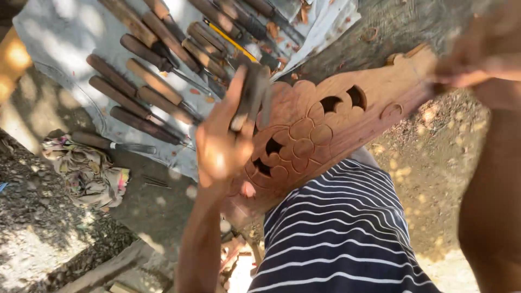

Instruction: The recorder is using a hammer and chisels to carve intricate floral designs into a piece of wood.

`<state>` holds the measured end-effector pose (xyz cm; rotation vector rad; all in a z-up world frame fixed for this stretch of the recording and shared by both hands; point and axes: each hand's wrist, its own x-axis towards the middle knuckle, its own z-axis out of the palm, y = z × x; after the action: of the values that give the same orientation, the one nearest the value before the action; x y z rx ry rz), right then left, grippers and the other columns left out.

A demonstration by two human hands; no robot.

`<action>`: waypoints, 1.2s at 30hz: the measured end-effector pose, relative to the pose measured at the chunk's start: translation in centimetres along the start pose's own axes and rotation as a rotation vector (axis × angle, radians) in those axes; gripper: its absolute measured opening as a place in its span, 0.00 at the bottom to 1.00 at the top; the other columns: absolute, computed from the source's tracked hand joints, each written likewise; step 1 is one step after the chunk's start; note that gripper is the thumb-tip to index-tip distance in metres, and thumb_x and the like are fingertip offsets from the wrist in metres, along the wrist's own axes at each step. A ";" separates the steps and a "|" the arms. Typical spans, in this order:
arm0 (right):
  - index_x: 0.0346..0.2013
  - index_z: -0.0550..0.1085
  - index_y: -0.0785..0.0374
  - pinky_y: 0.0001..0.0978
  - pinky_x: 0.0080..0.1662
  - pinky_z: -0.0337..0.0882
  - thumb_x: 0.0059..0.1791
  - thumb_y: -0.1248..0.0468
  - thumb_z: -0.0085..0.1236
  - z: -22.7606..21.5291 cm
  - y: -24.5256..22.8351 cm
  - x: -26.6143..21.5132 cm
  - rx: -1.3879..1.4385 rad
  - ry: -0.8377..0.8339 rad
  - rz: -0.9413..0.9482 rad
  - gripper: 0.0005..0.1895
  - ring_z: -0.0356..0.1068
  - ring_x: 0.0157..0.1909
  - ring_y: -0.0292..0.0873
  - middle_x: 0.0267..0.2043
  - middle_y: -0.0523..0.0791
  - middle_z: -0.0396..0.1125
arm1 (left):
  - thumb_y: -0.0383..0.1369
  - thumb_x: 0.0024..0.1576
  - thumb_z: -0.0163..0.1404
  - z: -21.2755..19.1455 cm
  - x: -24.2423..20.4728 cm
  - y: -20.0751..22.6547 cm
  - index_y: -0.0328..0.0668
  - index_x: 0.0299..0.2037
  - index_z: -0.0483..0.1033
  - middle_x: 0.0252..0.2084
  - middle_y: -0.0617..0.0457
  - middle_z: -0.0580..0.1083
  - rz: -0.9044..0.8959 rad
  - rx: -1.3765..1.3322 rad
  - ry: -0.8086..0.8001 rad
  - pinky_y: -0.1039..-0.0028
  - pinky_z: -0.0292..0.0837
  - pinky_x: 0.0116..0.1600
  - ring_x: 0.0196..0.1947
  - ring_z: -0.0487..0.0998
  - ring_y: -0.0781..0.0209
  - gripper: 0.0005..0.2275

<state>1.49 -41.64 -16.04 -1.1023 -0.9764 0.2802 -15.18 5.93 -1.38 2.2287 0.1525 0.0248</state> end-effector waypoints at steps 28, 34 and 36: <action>0.29 0.74 0.60 0.27 0.33 0.63 0.52 0.52 0.67 18.4 8.0 14.8 -0.048 0.072 0.585 0.17 0.62 0.27 0.32 0.25 0.36 0.64 | 0.27 0.56 0.60 5.2 -10.8 6.4 0.27 0.73 0.52 0.33 0.58 0.75 -0.375 0.006 0.280 0.82 0.71 0.39 0.29 0.74 0.70 0.36; 0.27 0.70 0.61 0.28 0.32 0.60 0.52 0.56 0.65 18.1 8.6 15.7 -0.078 -0.029 0.623 0.17 0.57 0.29 0.30 0.24 0.36 0.58 | 0.20 0.57 0.58 6.9 -9.7 8.8 0.29 0.66 0.64 0.43 0.52 0.75 -0.260 -0.080 0.305 0.77 0.72 0.49 0.39 0.74 0.65 0.26; 0.26 0.69 0.61 0.28 0.31 0.60 0.51 0.56 0.66 18.0 8.9 15.6 -0.023 -0.060 0.636 0.18 0.58 0.28 0.29 0.23 0.36 0.60 | 0.20 0.57 0.59 6.7 -9.5 9.4 0.28 0.69 0.62 0.43 0.52 0.75 -0.290 -0.026 0.290 0.77 0.72 0.48 0.39 0.74 0.66 0.29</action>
<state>-1.30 -16.48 -13.56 -1.4133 -0.6578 0.8212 -23.20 -6.19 2.20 2.1475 0.6283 0.1901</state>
